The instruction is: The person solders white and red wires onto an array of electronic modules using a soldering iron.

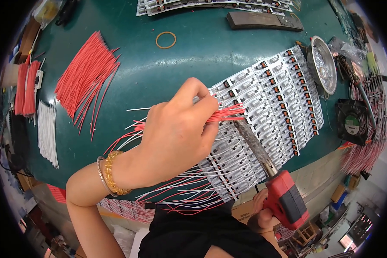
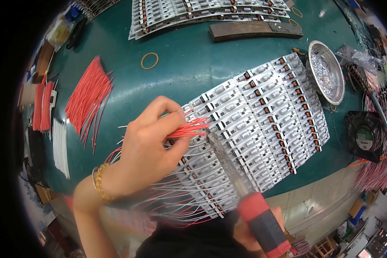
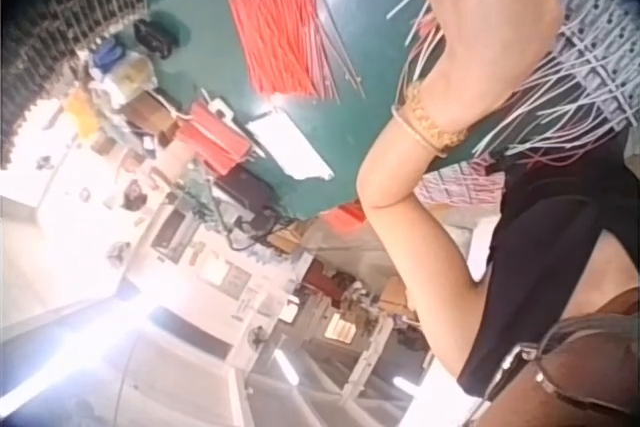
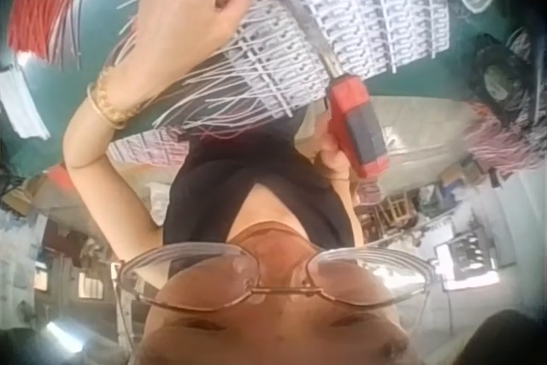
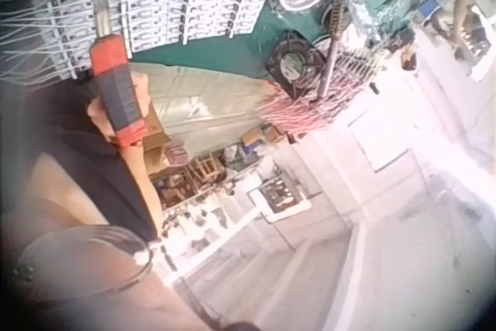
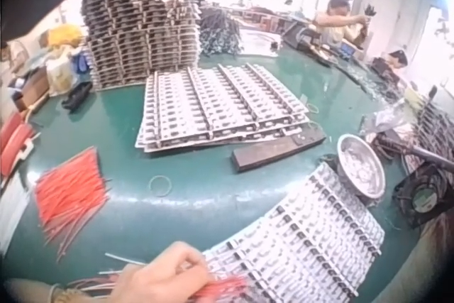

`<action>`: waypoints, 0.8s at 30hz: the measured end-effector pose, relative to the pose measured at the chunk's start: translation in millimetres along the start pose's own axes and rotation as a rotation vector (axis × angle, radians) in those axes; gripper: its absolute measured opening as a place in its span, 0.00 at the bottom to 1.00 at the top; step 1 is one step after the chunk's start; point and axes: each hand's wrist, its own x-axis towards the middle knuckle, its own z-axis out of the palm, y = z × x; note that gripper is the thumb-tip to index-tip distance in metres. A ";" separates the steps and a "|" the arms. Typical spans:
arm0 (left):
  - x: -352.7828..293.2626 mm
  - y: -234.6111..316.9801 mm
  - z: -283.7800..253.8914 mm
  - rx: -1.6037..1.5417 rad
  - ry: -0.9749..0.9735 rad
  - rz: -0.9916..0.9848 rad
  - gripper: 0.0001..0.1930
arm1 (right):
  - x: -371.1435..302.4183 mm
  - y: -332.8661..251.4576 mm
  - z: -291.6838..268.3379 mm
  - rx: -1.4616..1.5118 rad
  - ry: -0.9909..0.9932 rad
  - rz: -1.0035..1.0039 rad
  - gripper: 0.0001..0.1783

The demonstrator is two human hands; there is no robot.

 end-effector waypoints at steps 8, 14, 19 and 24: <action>-3.7 -2.8 -0.9 0.044 -0.013 0.009 0.06 | 44.4 -74.5 7.3 -0.405 -0.162 -0.239 0.04; -3.0 3.3 -4.4 0.097 -0.058 0.019 0.06 | 22.0 -42.5 3.6 -0.237 -0.088 -0.144 0.23; 4.4 17.5 -31.1 0.341 0.204 0.293 0.05 | 5.9 -20.1 0.8 0.116 0.033 0.016 0.49; -1.4 32.3 -22.0 0.040 -0.072 -0.139 0.06 | 29.8 -56.7 6.7 0.524 0.000 0.030 0.50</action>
